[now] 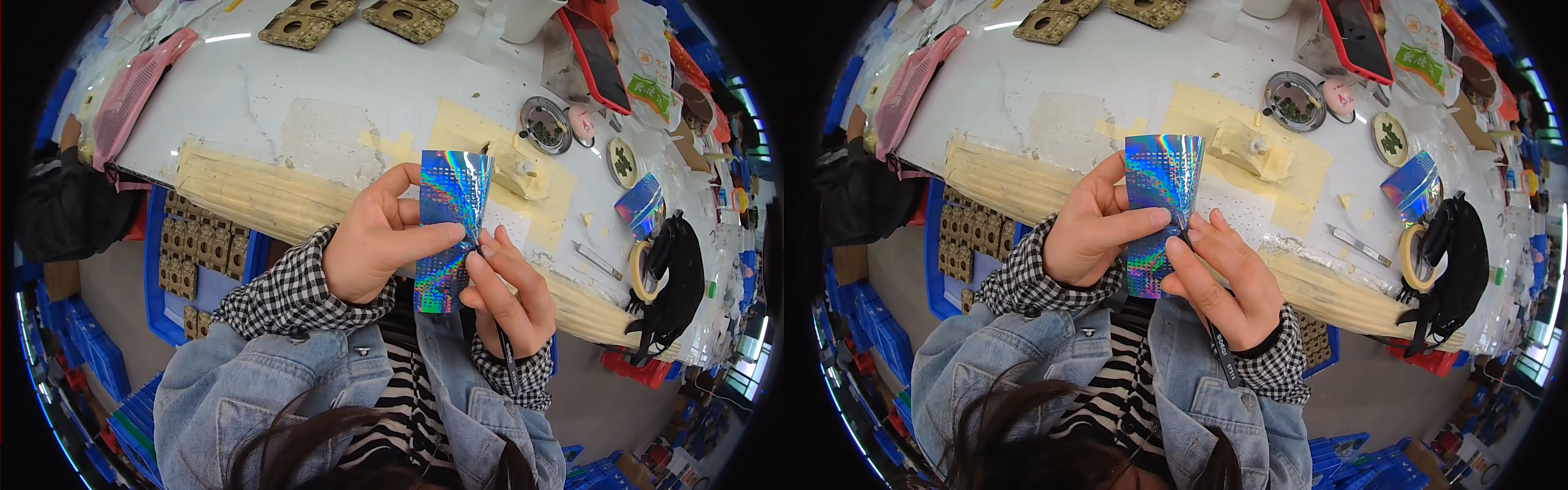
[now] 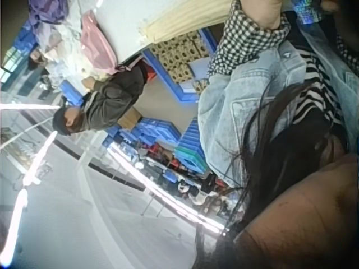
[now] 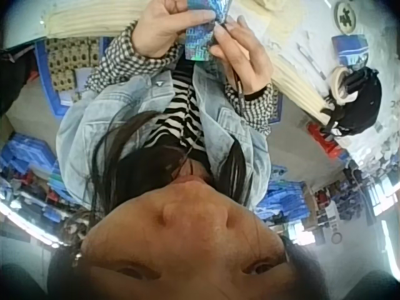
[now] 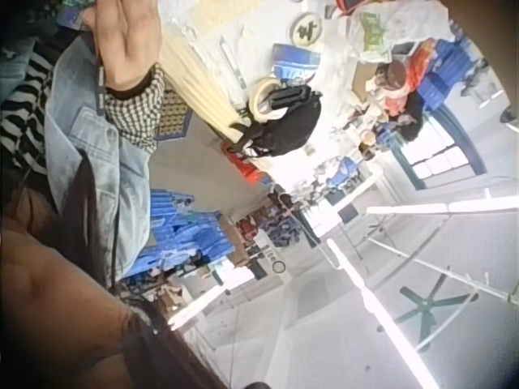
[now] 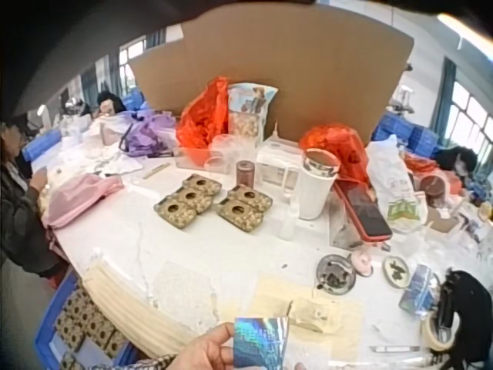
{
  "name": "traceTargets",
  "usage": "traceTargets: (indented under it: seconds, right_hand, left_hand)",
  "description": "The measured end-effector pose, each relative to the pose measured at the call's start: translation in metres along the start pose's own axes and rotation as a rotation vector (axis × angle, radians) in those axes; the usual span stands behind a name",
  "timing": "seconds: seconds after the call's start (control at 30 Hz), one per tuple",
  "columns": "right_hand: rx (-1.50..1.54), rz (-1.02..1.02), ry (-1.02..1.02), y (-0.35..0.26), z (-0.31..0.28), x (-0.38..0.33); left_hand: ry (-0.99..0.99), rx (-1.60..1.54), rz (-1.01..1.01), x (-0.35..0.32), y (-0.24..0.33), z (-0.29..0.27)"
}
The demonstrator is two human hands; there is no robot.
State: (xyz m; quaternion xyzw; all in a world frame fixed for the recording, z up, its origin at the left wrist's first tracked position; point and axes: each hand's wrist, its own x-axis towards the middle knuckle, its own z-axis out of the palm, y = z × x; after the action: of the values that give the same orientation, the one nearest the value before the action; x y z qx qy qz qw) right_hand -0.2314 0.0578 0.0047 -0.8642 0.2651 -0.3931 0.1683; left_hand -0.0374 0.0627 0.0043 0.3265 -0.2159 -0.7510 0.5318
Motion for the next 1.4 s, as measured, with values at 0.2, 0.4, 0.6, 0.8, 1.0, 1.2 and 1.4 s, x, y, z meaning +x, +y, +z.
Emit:
traceTargets:
  seconds: [0.2, 0.4, 0.6, 0.8, 1.0, 1.2, 1.4]
  right_hand:
    - [0.06, 0.014, 0.035, 0.0, 0.0, 0.001]
    - [0.045, 0.079, 0.086, 0.003, -0.01, -0.008]
    - [-0.231, 0.174, 0.04, 0.027, -0.022, -0.031]
    - [-0.405, 0.157, -0.047, 0.034, -0.023, -0.031]
    - [-0.445, 0.132, -0.1, 0.035, -0.021, -0.029]
    - [-0.462, 0.121, -0.154, 0.033, -0.021, -0.026]
    - [-0.435, 0.123, -0.232, 0.031, -0.025, -0.016]
  left_hand:
    - [0.008, 0.006, 0.006, 0.0, 0.002, 0.0]
    - [0.077, 0.02, 0.089, 0.001, 0.006, -0.002]
    - [0.145, 0.036, 0.177, 0.001, 0.019, -0.02]
    - [0.141, 0.036, 0.197, 0.003, 0.017, -0.023]
    - [0.162, 0.024, 0.219, 0.0, 0.019, -0.026]
    - [0.158, 0.036, 0.224, 0.001, 0.017, -0.029]
    - [0.175, 0.031, 0.226, -0.001, 0.018, -0.027]
